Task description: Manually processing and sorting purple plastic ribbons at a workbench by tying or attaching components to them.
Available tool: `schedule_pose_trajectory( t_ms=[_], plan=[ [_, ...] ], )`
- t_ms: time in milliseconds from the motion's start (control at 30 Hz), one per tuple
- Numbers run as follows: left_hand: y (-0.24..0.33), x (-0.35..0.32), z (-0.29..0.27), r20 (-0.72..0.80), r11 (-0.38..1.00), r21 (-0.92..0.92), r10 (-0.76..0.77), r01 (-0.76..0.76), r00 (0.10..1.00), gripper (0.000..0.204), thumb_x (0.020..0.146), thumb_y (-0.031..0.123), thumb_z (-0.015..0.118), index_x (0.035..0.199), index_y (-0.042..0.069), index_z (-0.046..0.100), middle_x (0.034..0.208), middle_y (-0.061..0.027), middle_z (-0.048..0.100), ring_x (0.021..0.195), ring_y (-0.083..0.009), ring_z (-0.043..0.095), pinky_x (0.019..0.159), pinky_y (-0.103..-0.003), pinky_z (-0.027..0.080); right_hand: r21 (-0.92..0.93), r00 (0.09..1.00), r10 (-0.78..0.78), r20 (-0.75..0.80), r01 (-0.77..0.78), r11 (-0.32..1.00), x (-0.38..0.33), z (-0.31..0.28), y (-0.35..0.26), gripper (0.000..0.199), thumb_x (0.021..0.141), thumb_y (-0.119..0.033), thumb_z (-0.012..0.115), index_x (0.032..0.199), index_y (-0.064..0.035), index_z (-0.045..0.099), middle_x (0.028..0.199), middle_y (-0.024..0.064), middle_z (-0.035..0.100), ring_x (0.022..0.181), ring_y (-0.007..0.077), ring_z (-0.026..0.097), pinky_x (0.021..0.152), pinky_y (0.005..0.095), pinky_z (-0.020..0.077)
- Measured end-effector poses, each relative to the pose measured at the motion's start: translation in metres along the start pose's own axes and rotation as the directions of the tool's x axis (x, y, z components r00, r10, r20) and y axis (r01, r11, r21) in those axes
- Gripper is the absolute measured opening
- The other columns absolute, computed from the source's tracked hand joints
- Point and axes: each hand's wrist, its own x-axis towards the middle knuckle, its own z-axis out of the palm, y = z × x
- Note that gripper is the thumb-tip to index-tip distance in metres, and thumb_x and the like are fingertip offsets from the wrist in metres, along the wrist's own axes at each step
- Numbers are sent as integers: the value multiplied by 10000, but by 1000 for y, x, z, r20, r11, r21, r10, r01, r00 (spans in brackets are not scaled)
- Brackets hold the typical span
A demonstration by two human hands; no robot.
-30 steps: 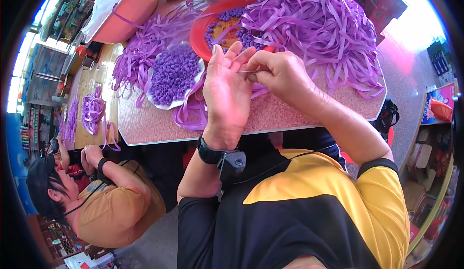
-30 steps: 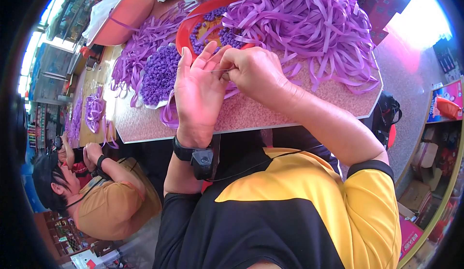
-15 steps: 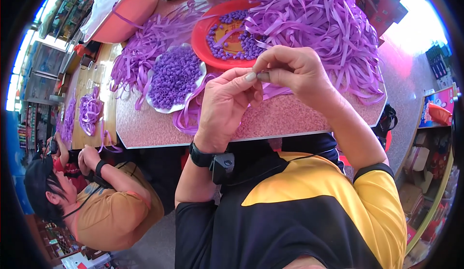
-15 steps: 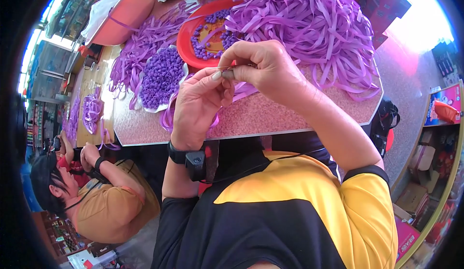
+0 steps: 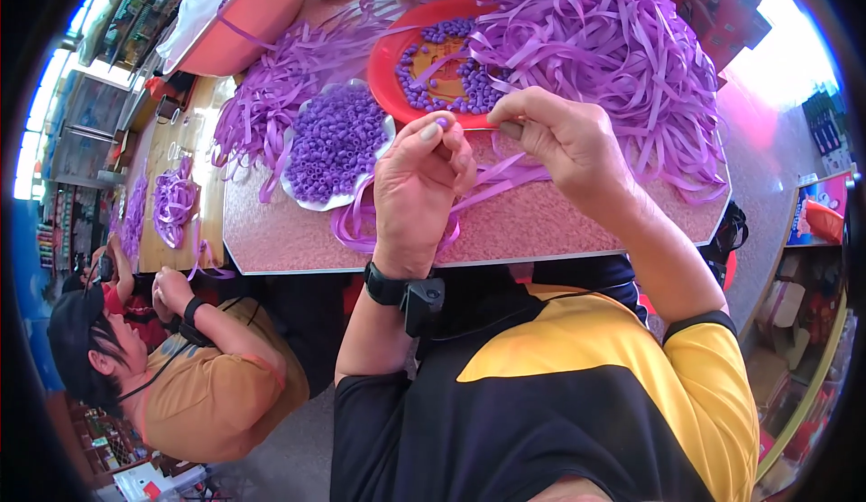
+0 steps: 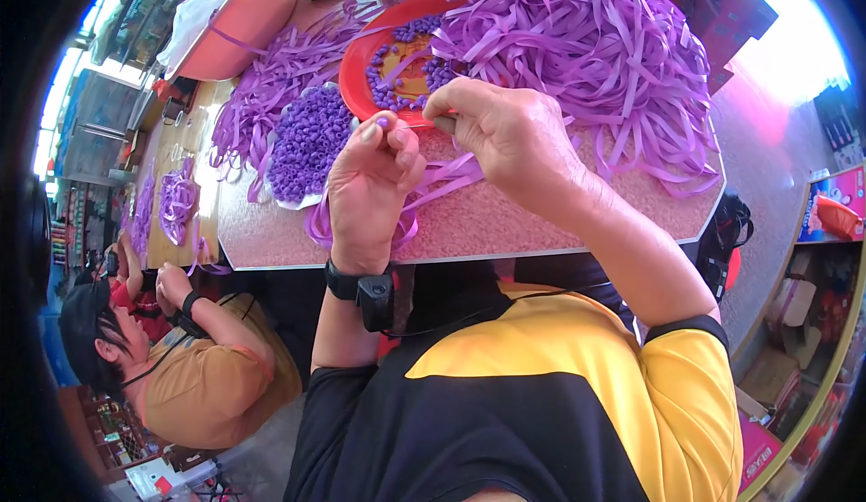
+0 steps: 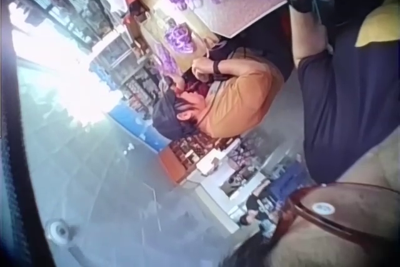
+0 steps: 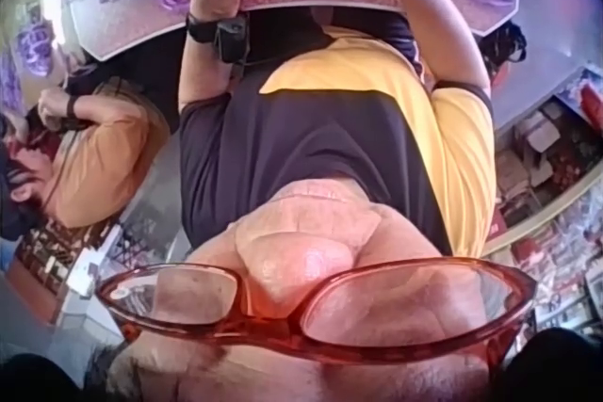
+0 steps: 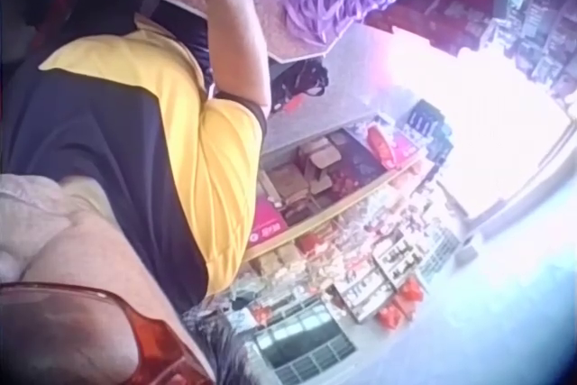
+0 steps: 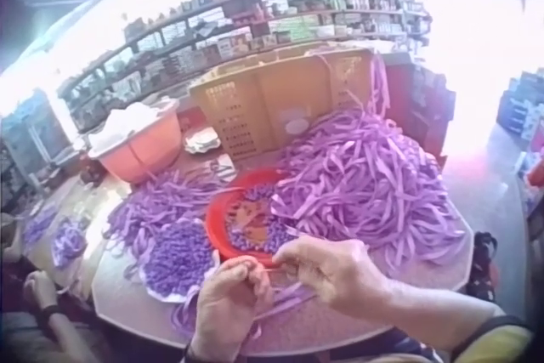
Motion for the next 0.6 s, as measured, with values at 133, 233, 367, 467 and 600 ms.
schedule_pose_trajectory(
  t_ms=[133,233,367,467,600],
  plan=[
    [0,-5,1,-26,1000,-8,16,-16,1000,218,983,183,561,1071,-7,623,884,-54,630,751,-156,598,632,-296,474,-49,999,-40,2,40,998,1,1,0,113,933,28,607,1035,15,654,879,97,687,811,152,659,735,269,520],
    [-7,-6,5,-95,1000,15,14,-13,995,230,993,194,550,1071,-8,628,886,-51,629,752,-149,597,637,-301,476,-78,1000,-21,1,21,997,1,1,1,105,933,26,606,1025,12,655,873,107,683,811,174,671,740,279,525],
    [-14,-8,17,-159,988,136,95,-74,983,255,1013,188,536,1110,-24,640,878,-59,635,721,-146,604,591,-297,485,-114,1000,-1,-6,1,993,0,2,2,87,931,9,618,1009,9,657,862,112,683,794,188,676,725,288,528],
    [-20,-7,20,-175,971,201,167,-131,970,266,1020,180,533,1134,-34,642,864,-68,640,690,-150,609,550,-297,491,-120,1000,-14,-14,13,993,0,3,1,85,930,1,623,1008,8,656,854,118,685,784,192,681,716,293,529],
    [-24,-8,22,-192,962,216,212,-169,958,264,1021,182,536,1129,-35,640,852,-72,642,678,-152,610,541,-300,498,-121,1000,-21,-16,18,993,0,4,0,82,931,-4,621,1005,9,653,844,126,686,784,199,688,711,298,528]
  ],
)
